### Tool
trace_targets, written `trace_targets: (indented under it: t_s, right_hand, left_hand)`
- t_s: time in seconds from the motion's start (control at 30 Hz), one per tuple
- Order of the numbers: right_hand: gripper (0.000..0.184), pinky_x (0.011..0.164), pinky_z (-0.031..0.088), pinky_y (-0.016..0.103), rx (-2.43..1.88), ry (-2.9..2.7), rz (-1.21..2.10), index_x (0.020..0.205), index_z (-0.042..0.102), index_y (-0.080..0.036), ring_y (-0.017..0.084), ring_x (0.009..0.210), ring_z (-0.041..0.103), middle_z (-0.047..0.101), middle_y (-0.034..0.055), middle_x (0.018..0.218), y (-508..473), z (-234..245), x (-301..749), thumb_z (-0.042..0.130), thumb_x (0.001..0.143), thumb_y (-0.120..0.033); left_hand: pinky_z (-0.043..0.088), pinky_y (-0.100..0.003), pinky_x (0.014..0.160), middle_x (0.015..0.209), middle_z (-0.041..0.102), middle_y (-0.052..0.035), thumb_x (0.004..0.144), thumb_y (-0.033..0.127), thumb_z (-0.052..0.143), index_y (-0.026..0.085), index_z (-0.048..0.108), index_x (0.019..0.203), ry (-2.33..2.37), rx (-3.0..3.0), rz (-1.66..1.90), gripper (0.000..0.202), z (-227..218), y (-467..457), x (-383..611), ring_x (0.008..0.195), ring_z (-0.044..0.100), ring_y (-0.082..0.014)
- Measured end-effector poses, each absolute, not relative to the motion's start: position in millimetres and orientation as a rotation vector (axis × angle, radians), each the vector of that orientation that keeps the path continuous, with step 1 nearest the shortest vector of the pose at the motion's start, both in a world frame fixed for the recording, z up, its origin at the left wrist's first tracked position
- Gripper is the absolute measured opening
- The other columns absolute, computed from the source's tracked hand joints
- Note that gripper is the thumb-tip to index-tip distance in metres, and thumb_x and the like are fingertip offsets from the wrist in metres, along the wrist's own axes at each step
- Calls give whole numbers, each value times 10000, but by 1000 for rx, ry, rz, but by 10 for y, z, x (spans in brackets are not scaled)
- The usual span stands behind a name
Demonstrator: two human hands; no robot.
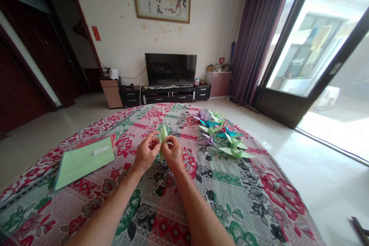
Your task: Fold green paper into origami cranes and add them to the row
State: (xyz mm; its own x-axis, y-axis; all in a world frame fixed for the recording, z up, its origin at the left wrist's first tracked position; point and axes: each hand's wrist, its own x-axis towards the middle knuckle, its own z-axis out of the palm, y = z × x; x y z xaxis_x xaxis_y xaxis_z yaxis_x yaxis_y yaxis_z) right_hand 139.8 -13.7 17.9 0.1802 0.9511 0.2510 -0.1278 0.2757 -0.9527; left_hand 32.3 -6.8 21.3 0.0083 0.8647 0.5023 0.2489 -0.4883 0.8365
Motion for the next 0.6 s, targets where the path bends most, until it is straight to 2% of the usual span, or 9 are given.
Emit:
trace_targets:
  t_s: [0.07,0.2,0.33,0.43,0.6]
  right_hand:
    - [192,420,359,195,-979,-1085,962,774,573,-181,84,455,464,582,-27,603,-146,192,1392,606,650,-324]
    - [222,444,358,200,-957,-1113,985,794,628,-163,91,479,462,562,-24,579,-178,224,1409,595,676,-348]
    - [229,456,342,194,-922,-1149,1010,796,665,-146,80,484,426,548,-24,575,-170,190,1429,528,695,-300]
    - [223,455,336,190,-941,-1167,988,785,677,-145,74,481,412,551,-29,566,-143,151,1420,526,678,-269]
    - [235,460,347,194,-925,-1111,1017,821,663,-143,73,477,426,560,-31,567,-132,156,1399,582,668,-303]
  left_hand:
    - [508,-218,662,784,636,-3,741,183,541,195,533,1157,1181,1814,1514,416,207,-75,326,676,615,-114]
    - [519,-246,694,827,675,-33,740,216,563,184,580,1034,1238,1803,1526,296,198,-67,310,715,642,-139]
    - [518,-251,681,832,688,-37,729,217,563,179,577,959,1257,1760,1513,234,212,-62,300,707,646,-144]
    - [508,-248,657,793,683,-26,716,207,555,182,573,930,1336,1764,1539,216,235,-71,306,686,641,-147]
    - [504,-257,665,803,690,-40,726,217,547,179,587,942,1309,1765,1540,224,248,-93,323,694,649,-163]
